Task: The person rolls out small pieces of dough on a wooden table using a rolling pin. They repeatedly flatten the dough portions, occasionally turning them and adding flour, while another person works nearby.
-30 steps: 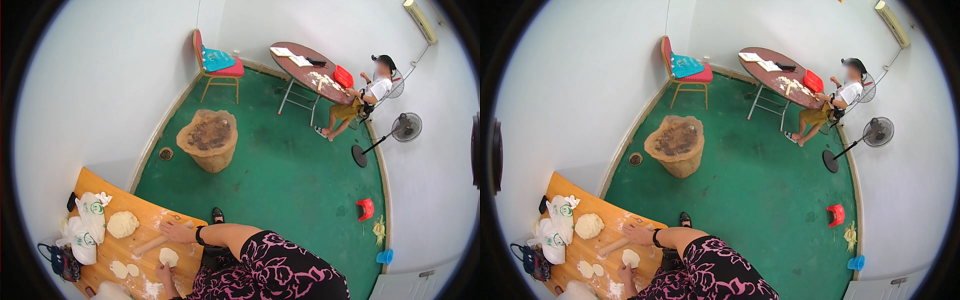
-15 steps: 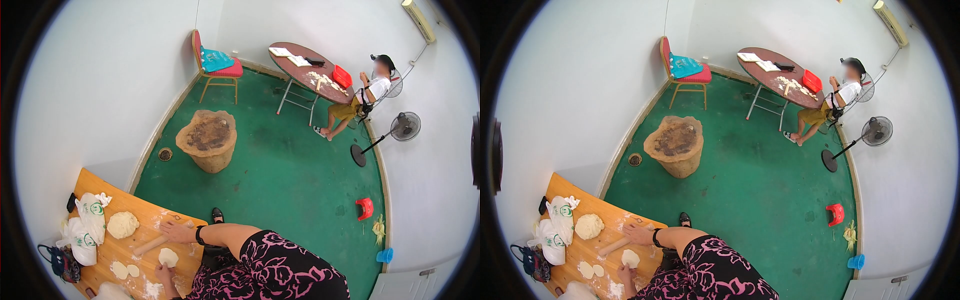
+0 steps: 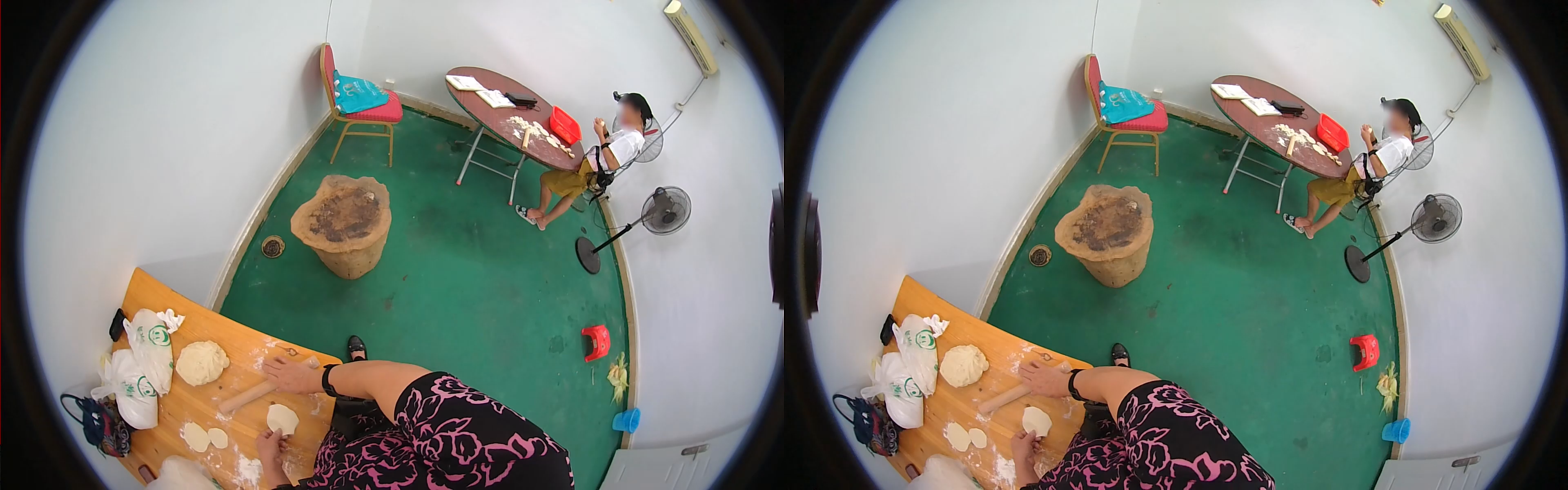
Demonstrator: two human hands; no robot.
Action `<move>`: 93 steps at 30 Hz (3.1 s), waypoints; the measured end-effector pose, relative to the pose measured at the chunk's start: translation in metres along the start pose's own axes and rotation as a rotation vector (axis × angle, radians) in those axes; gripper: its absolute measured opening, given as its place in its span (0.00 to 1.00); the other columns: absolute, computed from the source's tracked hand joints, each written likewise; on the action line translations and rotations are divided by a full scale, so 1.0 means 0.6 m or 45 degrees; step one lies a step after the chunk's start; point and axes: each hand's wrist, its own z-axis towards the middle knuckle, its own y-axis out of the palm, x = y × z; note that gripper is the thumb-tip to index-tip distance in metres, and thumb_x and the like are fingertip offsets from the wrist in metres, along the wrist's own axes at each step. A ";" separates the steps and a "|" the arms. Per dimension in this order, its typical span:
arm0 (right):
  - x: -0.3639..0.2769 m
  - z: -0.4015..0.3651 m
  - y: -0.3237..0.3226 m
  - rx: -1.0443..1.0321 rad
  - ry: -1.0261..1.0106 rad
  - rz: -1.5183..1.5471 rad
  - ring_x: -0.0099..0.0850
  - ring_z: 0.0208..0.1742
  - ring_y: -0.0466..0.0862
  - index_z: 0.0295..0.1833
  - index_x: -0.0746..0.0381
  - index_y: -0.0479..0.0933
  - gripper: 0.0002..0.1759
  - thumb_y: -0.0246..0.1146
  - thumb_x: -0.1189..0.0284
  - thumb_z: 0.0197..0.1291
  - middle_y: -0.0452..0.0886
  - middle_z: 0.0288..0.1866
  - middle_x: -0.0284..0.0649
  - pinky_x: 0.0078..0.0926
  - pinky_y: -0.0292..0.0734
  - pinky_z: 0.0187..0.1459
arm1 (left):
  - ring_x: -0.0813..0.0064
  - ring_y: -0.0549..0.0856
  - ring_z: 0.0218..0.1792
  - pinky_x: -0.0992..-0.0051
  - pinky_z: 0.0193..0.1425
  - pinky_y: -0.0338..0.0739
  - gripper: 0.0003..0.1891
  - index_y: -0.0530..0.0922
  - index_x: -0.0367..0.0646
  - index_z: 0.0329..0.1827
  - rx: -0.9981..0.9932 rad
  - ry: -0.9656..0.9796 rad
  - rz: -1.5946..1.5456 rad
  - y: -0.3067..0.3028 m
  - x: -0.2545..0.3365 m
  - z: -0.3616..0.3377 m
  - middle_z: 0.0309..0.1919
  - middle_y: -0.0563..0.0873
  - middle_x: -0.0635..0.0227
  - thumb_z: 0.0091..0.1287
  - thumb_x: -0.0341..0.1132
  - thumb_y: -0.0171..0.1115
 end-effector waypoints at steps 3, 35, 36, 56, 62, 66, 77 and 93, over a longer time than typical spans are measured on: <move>-0.001 -0.002 -0.008 0.011 -0.013 -0.016 0.43 0.69 0.61 0.55 0.71 0.67 0.28 0.58 0.60 0.57 0.65 0.64 0.53 0.41 0.56 0.65 | 0.83 0.72 0.13 0.85 0.14 0.63 0.05 0.75 0.36 0.34 0.173 0.046 -0.030 -0.013 -0.006 0.007 0.20 0.79 0.68 0.63 0.30 0.58; -0.001 0.000 -0.012 -0.060 0.051 0.092 0.42 0.68 0.61 0.58 0.69 0.66 0.30 0.59 0.60 0.54 0.65 0.65 0.51 0.42 0.54 0.68 | 0.45 0.47 0.72 0.38 0.68 0.35 0.41 0.60 0.38 0.68 -0.036 0.983 1.748 0.043 -0.016 -0.072 0.71 0.53 0.48 0.56 0.54 0.59; 0.001 -0.001 -0.006 -0.040 0.060 0.091 0.41 0.69 0.61 0.58 0.69 0.66 0.31 0.60 0.60 0.54 0.65 0.65 0.51 0.42 0.54 0.68 | 0.45 0.46 0.73 0.37 0.68 0.34 0.42 0.60 0.38 0.68 -0.093 0.956 1.776 0.041 -0.012 -0.075 0.72 0.52 0.48 0.56 0.56 0.58; -0.002 0.000 0.001 0.060 0.065 0.125 0.41 0.67 0.62 0.53 0.69 0.68 0.27 0.58 0.61 0.54 0.67 0.62 0.51 0.41 0.54 0.67 | 0.49 0.69 0.48 0.55 0.52 0.62 0.22 0.70 0.35 0.45 0.614 0.947 1.165 0.075 0.018 -0.064 0.42 0.70 0.52 0.51 0.35 0.67; -0.004 -0.003 -0.002 0.147 0.038 0.104 0.41 0.67 0.63 0.54 0.68 0.67 0.27 0.59 0.61 0.54 0.67 0.62 0.50 0.41 0.55 0.67 | 0.53 0.71 0.43 0.60 0.49 0.65 0.20 0.71 0.35 0.39 0.577 0.845 1.015 0.069 0.012 -0.043 0.36 0.72 0.54 0.45 0.29 0.70; -0.003 -0.001 -0.013 0.034 0.043 0.099 0.41 0.67 0.63 0.55 0.68 0.67 0.27 0.59 0.61 0.55 0.67 0.62 0.50 0.41 0.55 0.67 | 0.60 0.74 0.36 0.67 0.43 0.68 0.15 0.73 0.36 0.36 0.568 0.698 0.715 0.087 0.023 -0.041 0.33 0.74 0.57 0.46 0.25 0.68; -0.007 -0.003 0.007 0.102 0.055 -0.027 0.42 0.60 0.70 0.50 0.69 0.71 0.20 0.55 0.65 0.56 0.71 0.57 0.49 0.42 0.60 0.63 | 0.70 0.78 0.28 0.70 0.35 0.74 0.08 0.74 0.34 0.31 0.519 0.748 0.412 0.050 0.002 0.000 0.25 0.78 0.61 0.57 0.29 0.64; 0.002 0.014 -0.025 0.011 -0.085 0.076 0.44 0.65 0.65 0.45 0.65 0.69 0.22 0.66 0.65 0.49 0.69 0.59 0.47 0.43 0.60 0.63 | 0.64 0.84 0.46 0.69 0.50 0.81 0.14 0.72 0.31 0.54 0.397 0.098 -1.298 0.065 0.005 -0.042 0.47 0.81 0.57 0.66 0.23 0.51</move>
